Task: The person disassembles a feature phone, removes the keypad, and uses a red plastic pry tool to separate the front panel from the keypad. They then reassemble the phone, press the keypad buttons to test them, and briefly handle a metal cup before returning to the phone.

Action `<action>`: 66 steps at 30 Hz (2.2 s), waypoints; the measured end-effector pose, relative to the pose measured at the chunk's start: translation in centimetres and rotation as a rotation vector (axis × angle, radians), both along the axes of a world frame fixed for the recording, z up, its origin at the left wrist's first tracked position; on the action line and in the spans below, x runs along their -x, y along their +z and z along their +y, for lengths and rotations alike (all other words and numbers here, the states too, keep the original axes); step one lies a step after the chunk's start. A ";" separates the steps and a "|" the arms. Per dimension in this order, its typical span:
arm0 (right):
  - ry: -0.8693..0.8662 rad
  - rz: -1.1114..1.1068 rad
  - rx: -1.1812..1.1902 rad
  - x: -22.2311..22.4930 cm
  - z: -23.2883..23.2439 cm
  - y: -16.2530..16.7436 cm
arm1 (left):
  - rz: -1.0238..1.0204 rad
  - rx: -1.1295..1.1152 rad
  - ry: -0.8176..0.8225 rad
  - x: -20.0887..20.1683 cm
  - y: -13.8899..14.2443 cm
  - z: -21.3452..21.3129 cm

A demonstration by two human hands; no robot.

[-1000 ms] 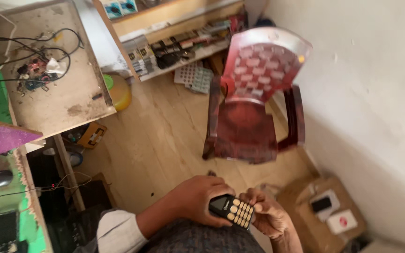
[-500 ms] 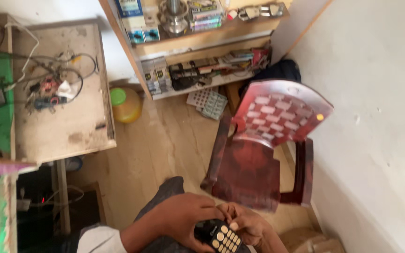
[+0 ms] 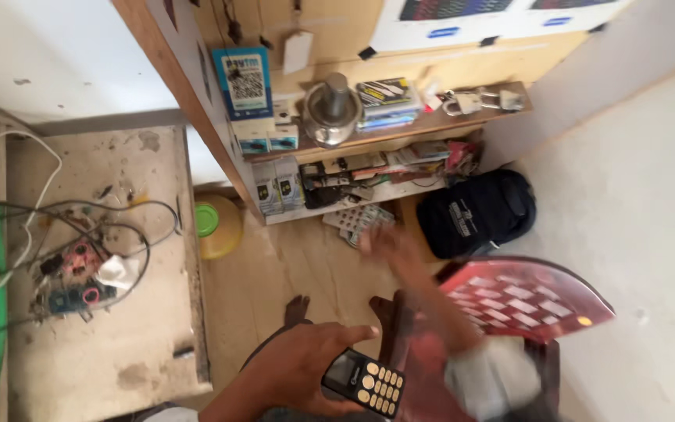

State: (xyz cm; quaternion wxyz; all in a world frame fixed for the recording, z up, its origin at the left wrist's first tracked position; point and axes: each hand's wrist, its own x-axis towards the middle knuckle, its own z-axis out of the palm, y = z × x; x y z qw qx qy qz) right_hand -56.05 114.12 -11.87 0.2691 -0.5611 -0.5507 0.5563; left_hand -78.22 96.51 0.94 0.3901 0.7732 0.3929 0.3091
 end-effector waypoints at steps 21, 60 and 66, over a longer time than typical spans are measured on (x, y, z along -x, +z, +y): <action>-0.300 0.659 -0.339 6.7 23.8 3.1 | 0.008 0.174 0.111 8.0 -0.9 6.5; -2.719 -0.672 0.133 -29.9 -103.7 8.7 | -0.081 -0.129 -2.180 -58.1 1.0 -46.1; -2.613 -1.111 -0.001 -42.1 -112.1 7.5 | -0.110 -0.112 -2.282 -68.7 0.1 -57.4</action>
